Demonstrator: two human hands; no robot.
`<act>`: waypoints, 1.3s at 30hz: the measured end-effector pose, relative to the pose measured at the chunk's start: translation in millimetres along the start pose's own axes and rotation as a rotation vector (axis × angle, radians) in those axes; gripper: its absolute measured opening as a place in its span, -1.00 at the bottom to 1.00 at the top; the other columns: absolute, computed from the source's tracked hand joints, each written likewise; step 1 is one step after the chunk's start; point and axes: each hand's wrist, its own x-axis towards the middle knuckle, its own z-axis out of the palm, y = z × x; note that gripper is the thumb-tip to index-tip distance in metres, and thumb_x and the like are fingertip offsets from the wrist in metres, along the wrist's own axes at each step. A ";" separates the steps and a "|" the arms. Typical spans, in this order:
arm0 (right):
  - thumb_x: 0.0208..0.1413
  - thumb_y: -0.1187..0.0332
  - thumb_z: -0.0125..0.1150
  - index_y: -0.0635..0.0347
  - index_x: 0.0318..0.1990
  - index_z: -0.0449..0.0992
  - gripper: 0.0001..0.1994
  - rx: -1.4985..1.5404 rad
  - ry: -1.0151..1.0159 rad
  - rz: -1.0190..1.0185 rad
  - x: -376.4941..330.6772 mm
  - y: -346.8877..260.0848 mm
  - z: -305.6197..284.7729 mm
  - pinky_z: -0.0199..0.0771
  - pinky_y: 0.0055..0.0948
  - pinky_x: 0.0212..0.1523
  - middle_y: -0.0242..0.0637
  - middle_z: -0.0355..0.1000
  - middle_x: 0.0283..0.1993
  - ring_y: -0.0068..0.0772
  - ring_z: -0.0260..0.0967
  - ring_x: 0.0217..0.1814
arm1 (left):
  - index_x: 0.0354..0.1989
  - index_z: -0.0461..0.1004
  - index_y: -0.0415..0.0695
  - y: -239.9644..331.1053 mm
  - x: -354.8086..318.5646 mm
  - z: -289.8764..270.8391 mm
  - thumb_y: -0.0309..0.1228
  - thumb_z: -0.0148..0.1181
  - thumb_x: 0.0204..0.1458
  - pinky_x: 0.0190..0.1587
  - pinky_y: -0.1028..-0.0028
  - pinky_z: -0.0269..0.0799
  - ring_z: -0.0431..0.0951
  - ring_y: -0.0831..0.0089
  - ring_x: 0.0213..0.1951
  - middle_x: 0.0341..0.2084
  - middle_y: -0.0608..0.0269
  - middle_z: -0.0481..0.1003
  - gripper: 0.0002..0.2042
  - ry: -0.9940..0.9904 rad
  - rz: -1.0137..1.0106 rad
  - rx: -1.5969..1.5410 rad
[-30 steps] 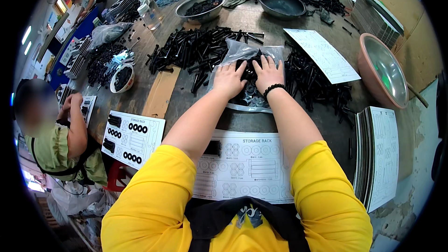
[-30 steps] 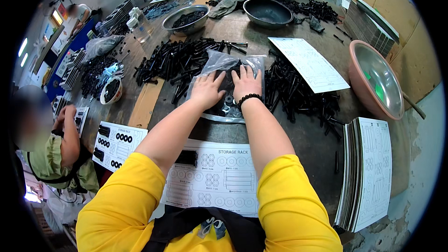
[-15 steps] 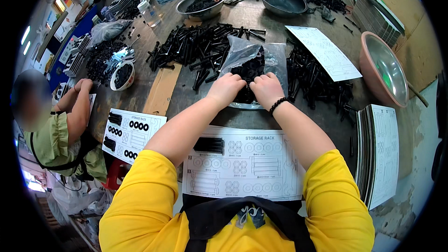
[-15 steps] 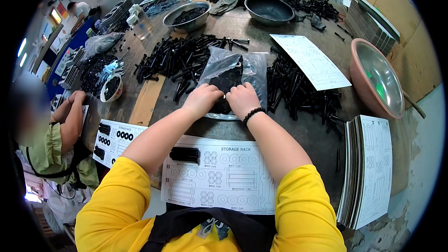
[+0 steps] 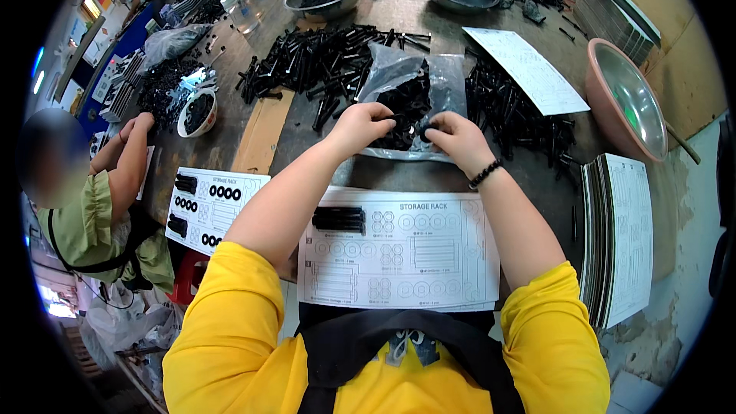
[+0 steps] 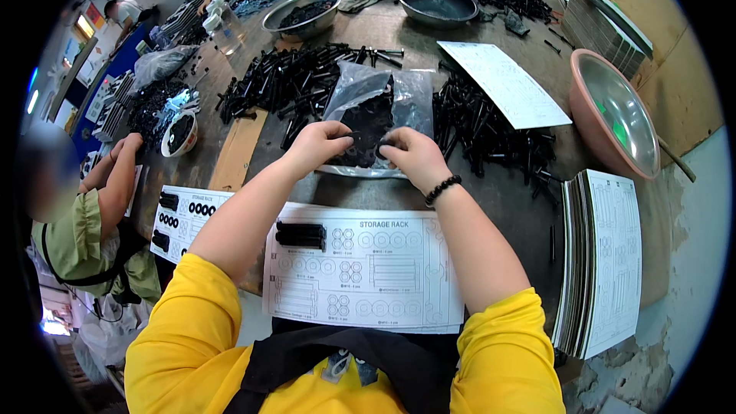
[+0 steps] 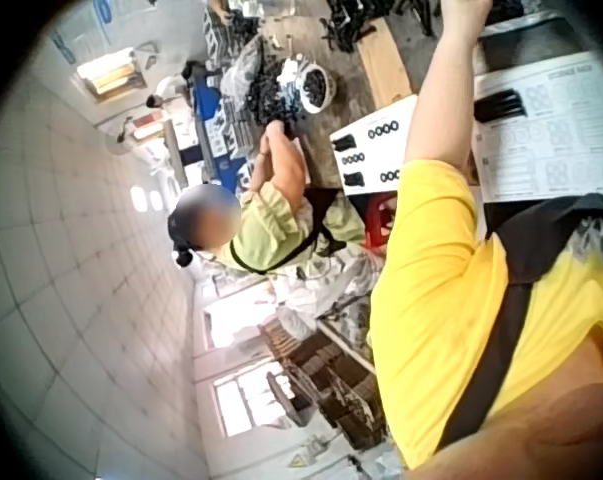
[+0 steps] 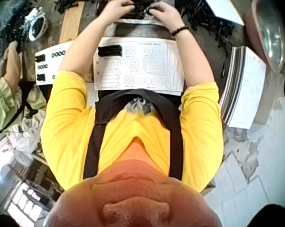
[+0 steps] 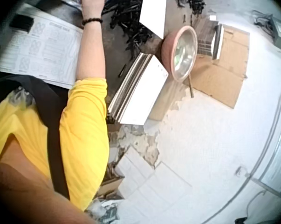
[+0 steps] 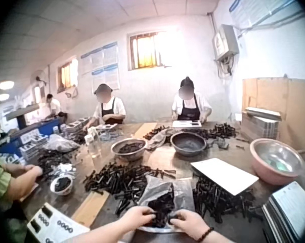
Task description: The person sorts small black hardware components, including rods and washers, from a plastic bag onto a printed layout sheet. They repeatedly pick up items, place them in designated spots, and adjust the arrangement.
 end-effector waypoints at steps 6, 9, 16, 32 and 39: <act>-0.11 0.24 0.24 0.24 -0.42 0.52 -0.77 -0.493 -0.195 0.052 -78.5 11.9 -8.5 0.36 -0.40 -0.35 -0.18 0.46 -0.44 -0.30 0.39 -0.40 | -0.36 0.50 -0.20 12.3 -75.0 34.4 -0.38 0.18 -0.12 -0.22 0.33 0.37 0.46 0.18 -0.29 -0.42 0.09 0.47 -0.82 -0.287 0.223 0.373; -0.16 0.11 0.26 0.20 -0.46 0.53 -0.70 -0.718 -0.258 0.103 -97.6 14.1 -0.3 0.37 -0.34 -0.34 -0.18 0.46 -0.45 -0.18 0.40 -0.38 | -0.38 0.50 -0.17 19.3 -101.1 52.3 -0.35 0.11 -0.09 -0.19 0.28 0.36 0.45 0.16 -0.27 -0.42 0.09 0.46 -0.82 -0.385 0.148 0.464; -0.15 0.06 0.23 0.21 -0.52 0.53 -0.66 -0.844 -0.162 0.233 -106.5 0.8 -3.4 0.37 -0.33 -0.33 -0.17 0.46 -0.48 -0.20 0.41 -0.40 | -0.48 0.50 -0.15 26.4 -109.0 63.9 -0.19 0.14 -0.09 -0.27 0.29 0.36 0.47 0.19 -0.33 -0.46 0.16 0.46 -0.75 -0.285 0.095 0.716; -0.01 0.38 -0.02 -0.09 -0.21 0.52 -0.77 -1.000 -0.073 -0.164 -141.3 20.1 -7.2 0.39 -0.29 -0.29 -0.28 0.40 -0.40 -0.22 0.37 -0.29 | -0.14 0.48 0.09 20.2 -131.3 83.4 -0.48 0.02 -0.11 -0.17 0.40 0.19 0.40 0.38 -0.26 -0.44 0.31 0.37 -0.68 -0.218 0.597 0.816; -0.02 0.37 0.00 -0.04 -0.24 0.53 -0.79 -1.092 -0.069 -0.160 -145.2 18.7 -3.9 0.39 -0.31 -0.31 -0.29 0.39 -0.42 -0.25 0.37 -0.30 | -0.16 0.48 0.07 18.6 -131.9 84.0 -0.48 0.01 -0.11 -0.13 0.40 0.18 0.40 0.37 -0.25 -0.41 0.28 0.38 -0.70 -0.201 0.593 0.798</act>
